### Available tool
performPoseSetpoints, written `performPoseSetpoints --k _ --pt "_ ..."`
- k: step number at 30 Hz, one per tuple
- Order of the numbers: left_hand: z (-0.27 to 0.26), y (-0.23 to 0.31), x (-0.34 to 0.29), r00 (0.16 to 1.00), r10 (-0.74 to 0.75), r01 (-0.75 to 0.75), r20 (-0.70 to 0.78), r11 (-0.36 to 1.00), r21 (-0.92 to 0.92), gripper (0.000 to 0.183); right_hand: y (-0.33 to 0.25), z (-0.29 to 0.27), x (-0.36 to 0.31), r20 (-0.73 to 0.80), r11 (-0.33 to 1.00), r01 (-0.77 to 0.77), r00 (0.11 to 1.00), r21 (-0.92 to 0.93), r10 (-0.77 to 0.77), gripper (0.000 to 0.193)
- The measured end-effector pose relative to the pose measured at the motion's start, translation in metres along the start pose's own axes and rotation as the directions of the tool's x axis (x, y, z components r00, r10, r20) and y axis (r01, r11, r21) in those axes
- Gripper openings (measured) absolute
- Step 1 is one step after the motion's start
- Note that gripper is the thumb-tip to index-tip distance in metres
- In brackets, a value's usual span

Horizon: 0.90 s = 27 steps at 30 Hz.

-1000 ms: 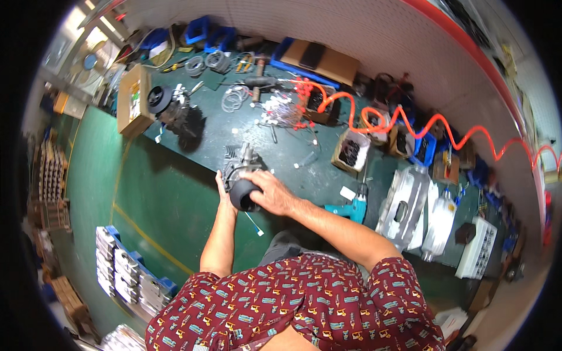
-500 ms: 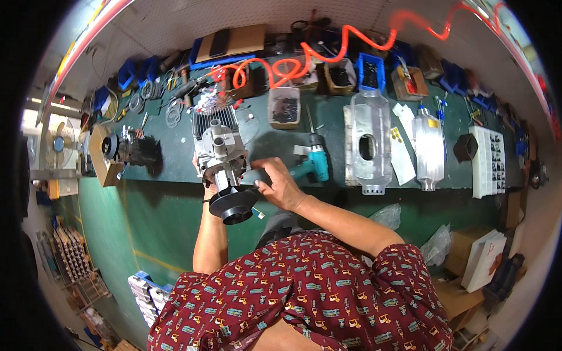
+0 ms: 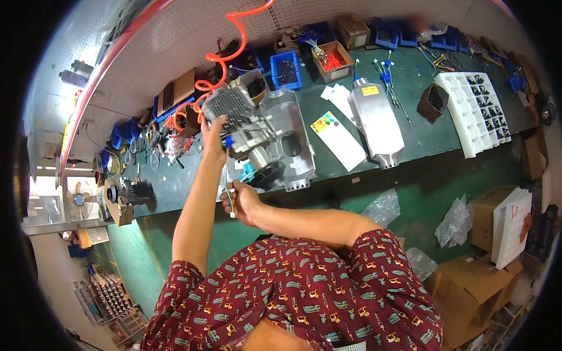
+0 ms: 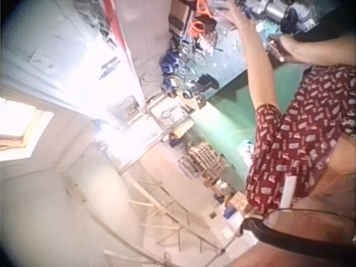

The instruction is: The person assembles an electronic device by applying adhesive labels to a translucent plastic housing, attaching a metal heatsink, and securing components with a cordless drill. They handle wires, a black plastic base, and fasteners, then place the assembled unit into a cardboard box.

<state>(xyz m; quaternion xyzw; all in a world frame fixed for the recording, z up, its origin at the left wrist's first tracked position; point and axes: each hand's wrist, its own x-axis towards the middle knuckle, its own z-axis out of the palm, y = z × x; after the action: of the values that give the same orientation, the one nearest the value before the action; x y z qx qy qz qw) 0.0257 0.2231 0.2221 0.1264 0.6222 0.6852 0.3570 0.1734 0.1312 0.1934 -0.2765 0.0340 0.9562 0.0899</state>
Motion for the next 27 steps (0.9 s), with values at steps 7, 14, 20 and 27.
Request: performPoseSetpoints --k 7,14,20,27 --pt "0.1 -0.038 -0.011 0.992 0.071 0.051 -0.107 0.546 0.837 0.13 -0.057 -0.023 -0.018 0.017 0.994 -0.021 1.0 0.107 0.019 0.027" --pt "0.13 -0.074 -0.006 0.969 0.068 0.194 -0.238 0.385 0.902 0.127 -0.09 -0.06 -0.029 -0.006 0.999 -0.011 1.0 0.033 0.012 0.033" --pt "0.144 -0.087 0.003 0.964 0.104 0.204 -0.243 0.292 0.935 0.123 -0.104 -0.078 -0.018 -0.077 0.999 0.022 0.997 -0.029 -0.024 0.032" --pt "0.142 -0.094 0.002 0.959 0.128 0.212 -0.253 0.265 0.941 0.119 -0.111 -0.071 -0.023 0.096 0.999 0.035 0.995 0.01 -0.035 0.024"
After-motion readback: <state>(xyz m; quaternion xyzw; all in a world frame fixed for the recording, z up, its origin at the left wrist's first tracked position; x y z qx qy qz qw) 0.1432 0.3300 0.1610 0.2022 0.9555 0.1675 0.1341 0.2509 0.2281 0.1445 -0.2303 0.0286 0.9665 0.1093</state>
